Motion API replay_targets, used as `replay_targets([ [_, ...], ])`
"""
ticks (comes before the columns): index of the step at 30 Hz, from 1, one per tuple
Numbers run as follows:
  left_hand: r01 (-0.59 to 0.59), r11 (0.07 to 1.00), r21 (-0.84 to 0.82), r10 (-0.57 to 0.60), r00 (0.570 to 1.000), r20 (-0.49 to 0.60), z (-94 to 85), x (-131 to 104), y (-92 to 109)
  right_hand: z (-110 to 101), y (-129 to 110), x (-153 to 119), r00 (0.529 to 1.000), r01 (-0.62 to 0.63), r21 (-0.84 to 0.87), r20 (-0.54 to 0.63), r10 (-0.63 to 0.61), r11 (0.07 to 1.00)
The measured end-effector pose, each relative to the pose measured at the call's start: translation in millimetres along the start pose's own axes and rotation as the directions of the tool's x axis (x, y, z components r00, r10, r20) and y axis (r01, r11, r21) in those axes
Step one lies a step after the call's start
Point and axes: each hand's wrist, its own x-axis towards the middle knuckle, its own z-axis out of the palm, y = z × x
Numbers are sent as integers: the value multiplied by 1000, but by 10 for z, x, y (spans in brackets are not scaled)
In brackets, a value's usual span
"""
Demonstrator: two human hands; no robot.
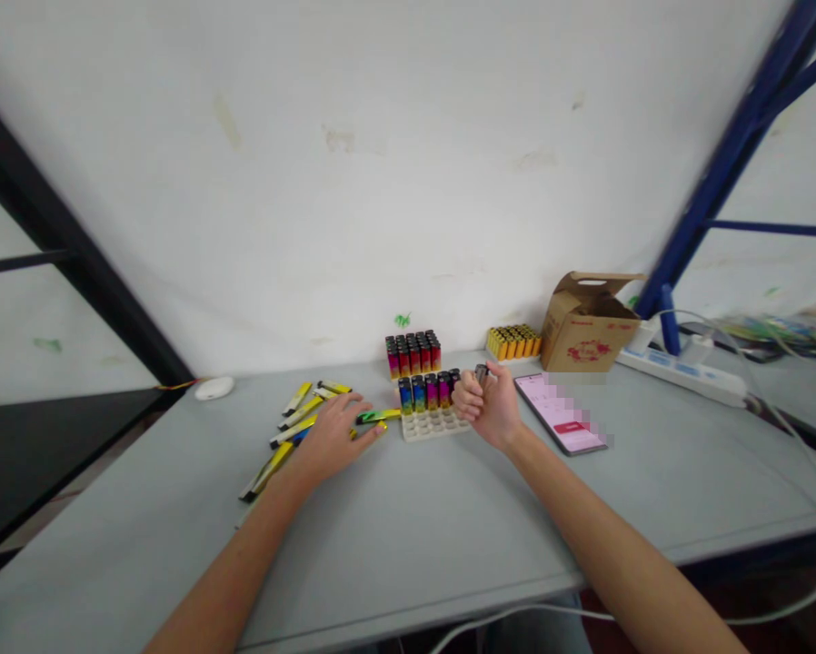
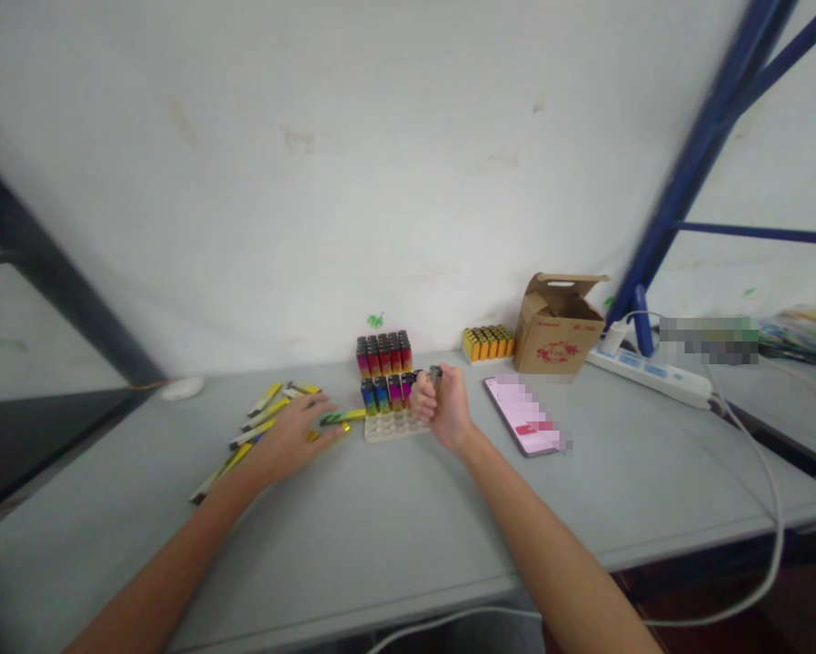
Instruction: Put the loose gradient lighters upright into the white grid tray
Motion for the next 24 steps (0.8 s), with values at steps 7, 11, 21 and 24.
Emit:
replay_targets([
  [7, 44, 999, -20, -44, 999, 4, -13, 15, -94, 69, -18, -21, 997, -15, -92, -76, 8, 996],
  [11, 138, 989, -51, -139, 990, -22, -57, 39, -216, 236, 86, -66, 996, -89, -127, -27, 86, 988],
  [21, 236, 972, -21, -230, 962, 146, -408, -37, -512, 179, 594, -57, 999, -25, -723, 6, 43, 690],
  [24, 265, 964, -17, -256, 944, 208, -479, -62, -524, 181, 628, -73, 989, 144, -845, 100, -113, 515],
])
